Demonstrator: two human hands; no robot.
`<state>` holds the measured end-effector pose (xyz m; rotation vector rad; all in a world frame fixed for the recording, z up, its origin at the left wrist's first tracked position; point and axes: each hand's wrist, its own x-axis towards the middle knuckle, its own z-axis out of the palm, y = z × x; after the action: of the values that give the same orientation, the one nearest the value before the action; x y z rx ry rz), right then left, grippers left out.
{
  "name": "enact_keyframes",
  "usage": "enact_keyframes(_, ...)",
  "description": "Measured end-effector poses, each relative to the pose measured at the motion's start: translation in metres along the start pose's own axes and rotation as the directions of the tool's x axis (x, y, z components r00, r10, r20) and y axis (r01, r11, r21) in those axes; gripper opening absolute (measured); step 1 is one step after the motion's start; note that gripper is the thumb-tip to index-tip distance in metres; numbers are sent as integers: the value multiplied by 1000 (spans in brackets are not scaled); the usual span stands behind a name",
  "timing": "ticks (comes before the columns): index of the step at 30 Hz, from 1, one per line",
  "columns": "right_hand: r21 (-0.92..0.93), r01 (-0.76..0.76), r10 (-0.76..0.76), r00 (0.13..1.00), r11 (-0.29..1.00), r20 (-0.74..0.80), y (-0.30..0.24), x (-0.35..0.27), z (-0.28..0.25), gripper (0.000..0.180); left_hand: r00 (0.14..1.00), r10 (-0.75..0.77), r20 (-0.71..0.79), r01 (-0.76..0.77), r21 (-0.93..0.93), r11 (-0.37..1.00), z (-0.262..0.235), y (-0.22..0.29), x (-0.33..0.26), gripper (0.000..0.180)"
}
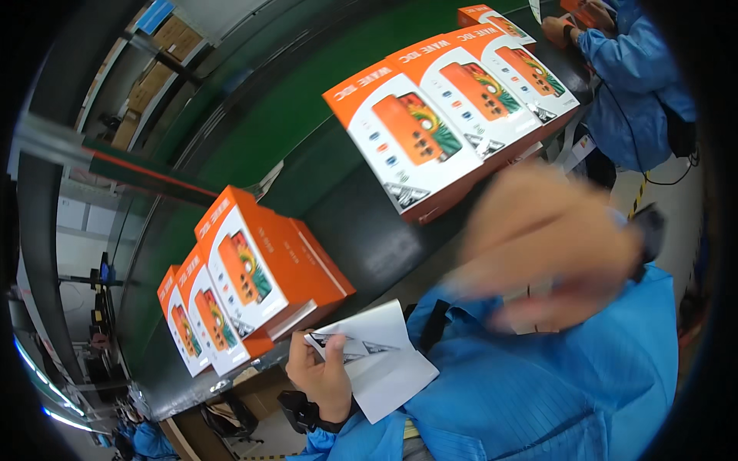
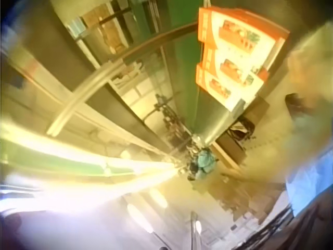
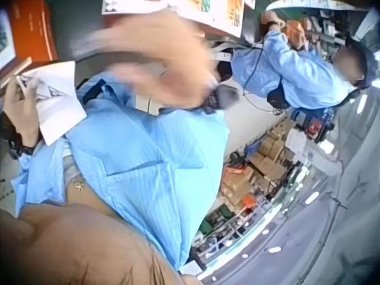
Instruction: Applying labels to smartphone boxes on a conveyor belt.
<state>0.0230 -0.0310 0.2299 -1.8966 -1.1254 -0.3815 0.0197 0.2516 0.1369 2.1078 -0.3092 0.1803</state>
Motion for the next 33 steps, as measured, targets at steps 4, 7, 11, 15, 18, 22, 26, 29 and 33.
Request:
enact_keyframes(4,-112,-223,224,975,968,-6,-15,59,105,27,995,89,-46,-83,120,989,-30,14,-11,26)
enact_keyframes(7,-215,-153,175,981,964,87,-12,82,146,22,987,115,-112,-104,92,990,-50,5,-23,26)
enact_keyframes(11,-232,-77,98,992,970,83,-18,97,189,16,984,17,-179,-15,10,1000,-72,-20,-38,25)
enact_keyframes(15,-94,113,-109,993,989,47,-21,112,215,17,974,-83,-210,72,-61,996,-92,-35,-52,26)
enact_keyframes(18,185,8,-25,996,983,88,-25,129,208,12,913,-368,-175,312,-279,908,-107,-53,-57,30)
enact_keyframes(22,501,-350,264,935,791,236,-3,195,221,8,936,70,-345,-12,169,985,-114,-81,-58,37)
enact_keyframes(26,323,-409,266,875,853,406,28,218,253,10,865,385,-321,-362,133,923,-109,-89,-28,35)
enact_keyframes(29,236,-523,351,782,819,515,42,224,263,10,846,477,-239,-428,229,874,-108,-97,-21,34)
enact_keyframes(33,234,-512,331,777,826,535,46,226,266,9,867,453,-206,-401,249,881,-107,-100,-20,34)
